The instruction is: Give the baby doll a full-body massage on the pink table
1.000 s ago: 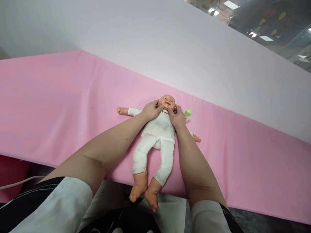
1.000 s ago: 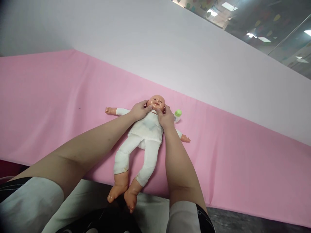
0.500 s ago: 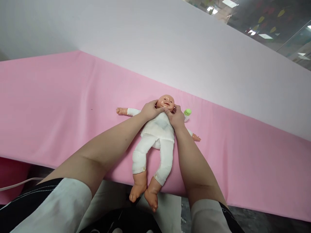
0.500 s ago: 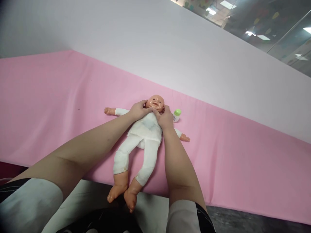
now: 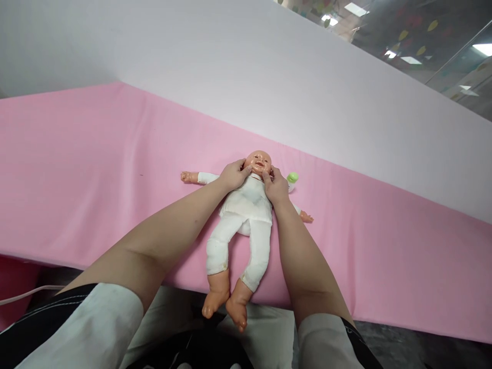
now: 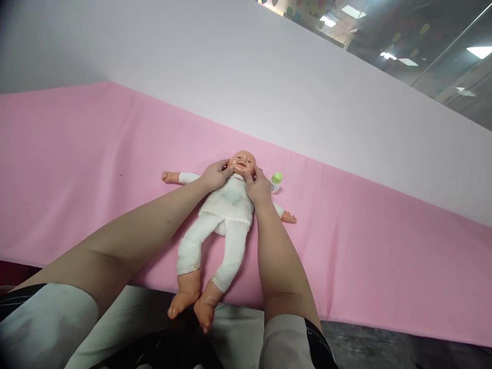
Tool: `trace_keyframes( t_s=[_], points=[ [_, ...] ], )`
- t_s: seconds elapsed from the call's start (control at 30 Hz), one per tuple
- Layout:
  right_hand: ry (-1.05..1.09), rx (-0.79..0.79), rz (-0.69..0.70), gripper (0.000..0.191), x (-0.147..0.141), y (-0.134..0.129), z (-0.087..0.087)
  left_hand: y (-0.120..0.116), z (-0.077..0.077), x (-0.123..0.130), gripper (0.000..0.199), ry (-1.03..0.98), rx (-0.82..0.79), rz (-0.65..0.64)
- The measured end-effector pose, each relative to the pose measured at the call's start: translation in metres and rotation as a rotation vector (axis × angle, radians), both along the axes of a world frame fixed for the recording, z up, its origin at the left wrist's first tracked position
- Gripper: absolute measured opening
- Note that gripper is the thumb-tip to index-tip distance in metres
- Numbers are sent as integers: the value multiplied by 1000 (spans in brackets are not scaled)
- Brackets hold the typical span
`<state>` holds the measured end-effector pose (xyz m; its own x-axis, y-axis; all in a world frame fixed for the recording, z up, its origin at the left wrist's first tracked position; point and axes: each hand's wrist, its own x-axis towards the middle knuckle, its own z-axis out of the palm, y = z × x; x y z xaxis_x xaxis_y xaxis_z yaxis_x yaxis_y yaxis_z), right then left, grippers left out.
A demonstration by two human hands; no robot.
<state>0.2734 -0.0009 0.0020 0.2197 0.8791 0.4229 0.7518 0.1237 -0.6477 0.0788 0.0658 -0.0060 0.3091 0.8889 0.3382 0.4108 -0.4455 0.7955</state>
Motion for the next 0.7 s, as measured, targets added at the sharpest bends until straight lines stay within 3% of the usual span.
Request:
trace_keyframes(
  t_s=[0.13, 0.3, 0.43, 0.57, 0.63, 0.7],
  points=[
    [-89, 8, -45, 48, -3, -3, 2, -3, 4, 2, 57, 1, 19, -8],
    [-246, 15, -49, 45, -8, -22, 7, -11, 9, 3, 79, 52, -29, 65],
    [-357, 110, -43, 42, 9, -43, 7, -19, 13, 2, 73, -46, 74, 113],
    [-326, 197, -231, 48, 34, -51, 7, -42, 40, 10, 56, -260, 193, 140],
    [-311, 167, -267, 59, 44, -49, 6, -55, 60, 23, 47, -378, 114, 50],
    [-307, 108, -225, 68, 49, -44, 4, -64, 77, 41, 38, -473, -115, -59]
  ],
)
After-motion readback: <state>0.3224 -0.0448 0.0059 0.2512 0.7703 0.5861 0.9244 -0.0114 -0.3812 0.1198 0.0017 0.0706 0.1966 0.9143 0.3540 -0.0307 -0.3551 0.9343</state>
